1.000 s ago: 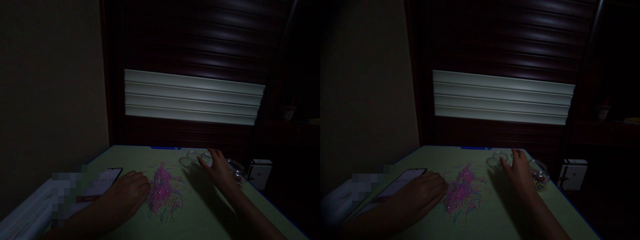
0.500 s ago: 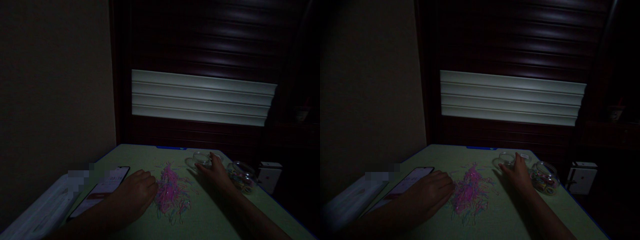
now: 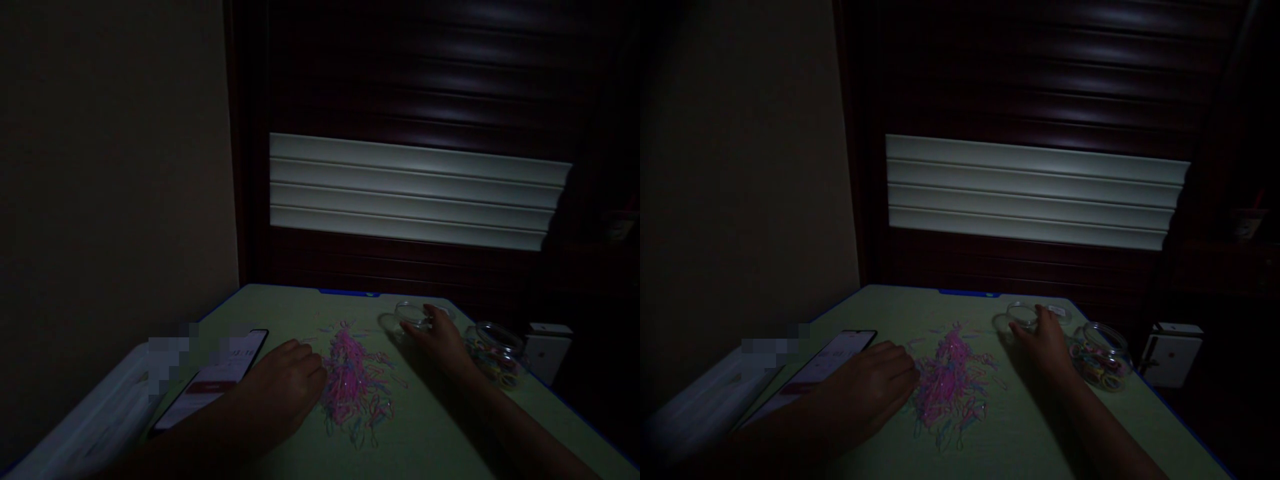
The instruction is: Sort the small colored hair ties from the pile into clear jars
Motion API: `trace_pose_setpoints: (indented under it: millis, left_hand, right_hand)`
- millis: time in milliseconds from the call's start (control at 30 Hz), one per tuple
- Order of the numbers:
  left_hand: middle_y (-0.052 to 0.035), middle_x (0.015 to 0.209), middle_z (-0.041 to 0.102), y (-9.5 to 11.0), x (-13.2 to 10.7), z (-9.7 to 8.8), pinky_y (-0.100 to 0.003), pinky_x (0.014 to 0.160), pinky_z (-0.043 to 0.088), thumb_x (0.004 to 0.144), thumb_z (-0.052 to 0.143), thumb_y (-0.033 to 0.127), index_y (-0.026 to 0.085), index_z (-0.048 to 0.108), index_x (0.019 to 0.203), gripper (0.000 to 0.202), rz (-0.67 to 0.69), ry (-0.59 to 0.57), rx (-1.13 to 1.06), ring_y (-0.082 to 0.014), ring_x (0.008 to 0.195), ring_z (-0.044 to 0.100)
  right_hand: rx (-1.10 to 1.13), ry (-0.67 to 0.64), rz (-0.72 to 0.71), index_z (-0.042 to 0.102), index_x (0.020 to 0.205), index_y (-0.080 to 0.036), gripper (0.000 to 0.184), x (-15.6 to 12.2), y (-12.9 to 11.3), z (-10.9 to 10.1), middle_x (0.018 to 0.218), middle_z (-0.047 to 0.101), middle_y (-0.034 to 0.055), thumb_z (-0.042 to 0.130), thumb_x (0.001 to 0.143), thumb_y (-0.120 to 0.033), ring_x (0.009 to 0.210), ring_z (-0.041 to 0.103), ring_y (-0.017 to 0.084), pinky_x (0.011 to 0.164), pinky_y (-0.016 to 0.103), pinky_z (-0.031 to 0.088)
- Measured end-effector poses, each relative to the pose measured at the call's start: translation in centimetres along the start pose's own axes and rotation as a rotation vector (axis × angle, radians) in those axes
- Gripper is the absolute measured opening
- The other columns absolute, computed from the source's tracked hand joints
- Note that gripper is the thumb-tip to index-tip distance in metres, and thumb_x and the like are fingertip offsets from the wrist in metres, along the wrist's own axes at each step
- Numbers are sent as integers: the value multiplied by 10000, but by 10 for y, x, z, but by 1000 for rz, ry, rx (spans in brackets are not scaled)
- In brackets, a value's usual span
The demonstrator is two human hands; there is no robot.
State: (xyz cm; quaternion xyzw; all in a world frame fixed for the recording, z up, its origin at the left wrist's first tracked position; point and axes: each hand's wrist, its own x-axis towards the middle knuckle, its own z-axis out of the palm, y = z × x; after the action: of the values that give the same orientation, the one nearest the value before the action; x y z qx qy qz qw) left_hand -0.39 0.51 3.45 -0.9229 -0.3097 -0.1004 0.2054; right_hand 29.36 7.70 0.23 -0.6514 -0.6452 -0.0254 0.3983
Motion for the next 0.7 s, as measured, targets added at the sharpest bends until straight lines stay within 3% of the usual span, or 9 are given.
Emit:
trace_pose_setpoints:
  millis: [200, 400, 567, 700]
  left_hand:
    - [-38, 744, 561, 2, 1, -3, -313, 649, 345, 845, 434, 87, 160, 546, 750, 164, 5, 2, -12, -176, 684, 474]
    - [-37, 754, 577, 3, 1, -6, -313, 665, 359, 833, 450, 82, 159, 567, 762, 157, -12, -10, -22, -176, 695, 496]
    - [-44, 755, 587, 6, 2, -13, -310, 669, 367, 829, 447, 69, 156, 581, 750, 178, -28, -20, -35, -180, 699, 506]
    - [-42, 746, 584, 5, 3, -13, -311, 664, 365, 833, 437, 69, 158, 576, 745, 186, -18, -22, -40, -178, 685, 503]
  right_hand:
    - [194, -139, 47, 415, 1184, -62, 627, 0, 4, -22, 1177, 492, 215, 543, 727, -473, 1000, 540, 279, 805, 385, 455]
    - [379, -426, 3, 438, 1156, -186, 596, -11, -1, -61, 1190, 504, 135, 672, 658, -413, 995, 554, 233, 760, 312, 506]
    - [405, -705, -97, 416, 1182, -201, 624, -20, -8, -94, 1164, 518, 113, 704, 639, -309, 1035, 535, 232, 850, 327, 461]
    - [370, -799, -139, 355, 1276, -226, 708, -25, -9, -110, 1236, 475, 106, 686, 651, -251, 1077, 504, 232, 847, 309, 454]
